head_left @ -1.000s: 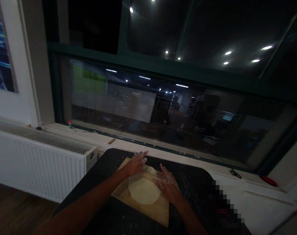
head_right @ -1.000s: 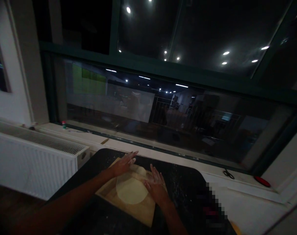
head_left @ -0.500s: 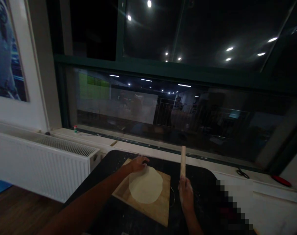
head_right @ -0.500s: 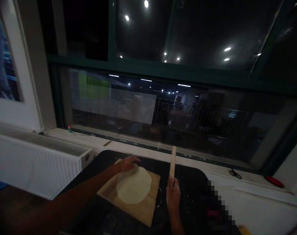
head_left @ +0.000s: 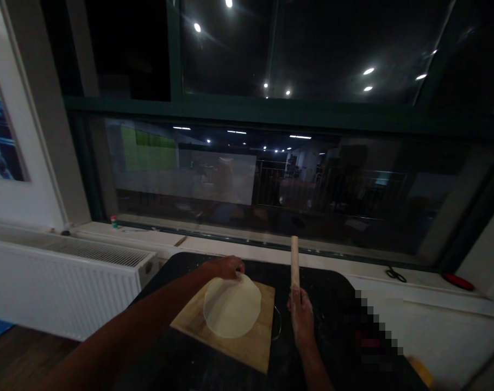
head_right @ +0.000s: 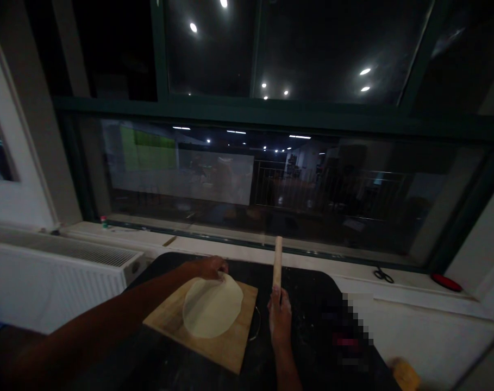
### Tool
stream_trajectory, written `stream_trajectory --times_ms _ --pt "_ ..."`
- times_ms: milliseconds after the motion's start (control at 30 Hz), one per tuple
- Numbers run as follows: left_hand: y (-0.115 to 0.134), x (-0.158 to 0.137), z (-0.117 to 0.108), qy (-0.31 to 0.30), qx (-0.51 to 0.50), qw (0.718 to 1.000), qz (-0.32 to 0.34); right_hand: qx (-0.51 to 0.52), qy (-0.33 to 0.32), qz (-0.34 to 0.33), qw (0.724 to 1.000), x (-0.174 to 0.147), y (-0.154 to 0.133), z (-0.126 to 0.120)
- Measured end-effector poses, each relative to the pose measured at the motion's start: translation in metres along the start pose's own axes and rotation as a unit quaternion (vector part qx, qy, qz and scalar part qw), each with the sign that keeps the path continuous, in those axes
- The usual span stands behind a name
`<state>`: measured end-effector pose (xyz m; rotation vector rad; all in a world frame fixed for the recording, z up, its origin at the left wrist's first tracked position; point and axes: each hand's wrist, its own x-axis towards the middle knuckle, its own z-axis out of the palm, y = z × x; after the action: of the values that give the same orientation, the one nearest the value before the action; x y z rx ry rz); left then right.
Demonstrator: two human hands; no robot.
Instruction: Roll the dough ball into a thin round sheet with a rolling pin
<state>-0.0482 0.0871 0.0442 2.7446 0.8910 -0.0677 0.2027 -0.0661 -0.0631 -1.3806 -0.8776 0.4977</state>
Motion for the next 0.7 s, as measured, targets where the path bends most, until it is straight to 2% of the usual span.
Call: stream_trajectory --times_ms 200,333,500,700 --pt "0.021 -0.044 -0.013 0.069 0.002 0.996 0.052 0.007 -0.015 0.002 1.000 0.001 0.002 0.003" --pt "0.037 -0.063 -0.017 0.092 0.010 0.993 0.072 0.002 -0.017 -0.003 1.000 0.001 0.002 0.002" --pt "0.046 -0.056 -0.001 0.091 -0.007 0.994 0.063 -0.001 -0.022 -0.020 1.000 -0.001 -0.002 0.000" --pt "0.038 -0.036 0.021 0.075 -0.020 0.996 0.037 -0.018 -0.013 -0.018 1.000 0.000 -0.001 0.000"
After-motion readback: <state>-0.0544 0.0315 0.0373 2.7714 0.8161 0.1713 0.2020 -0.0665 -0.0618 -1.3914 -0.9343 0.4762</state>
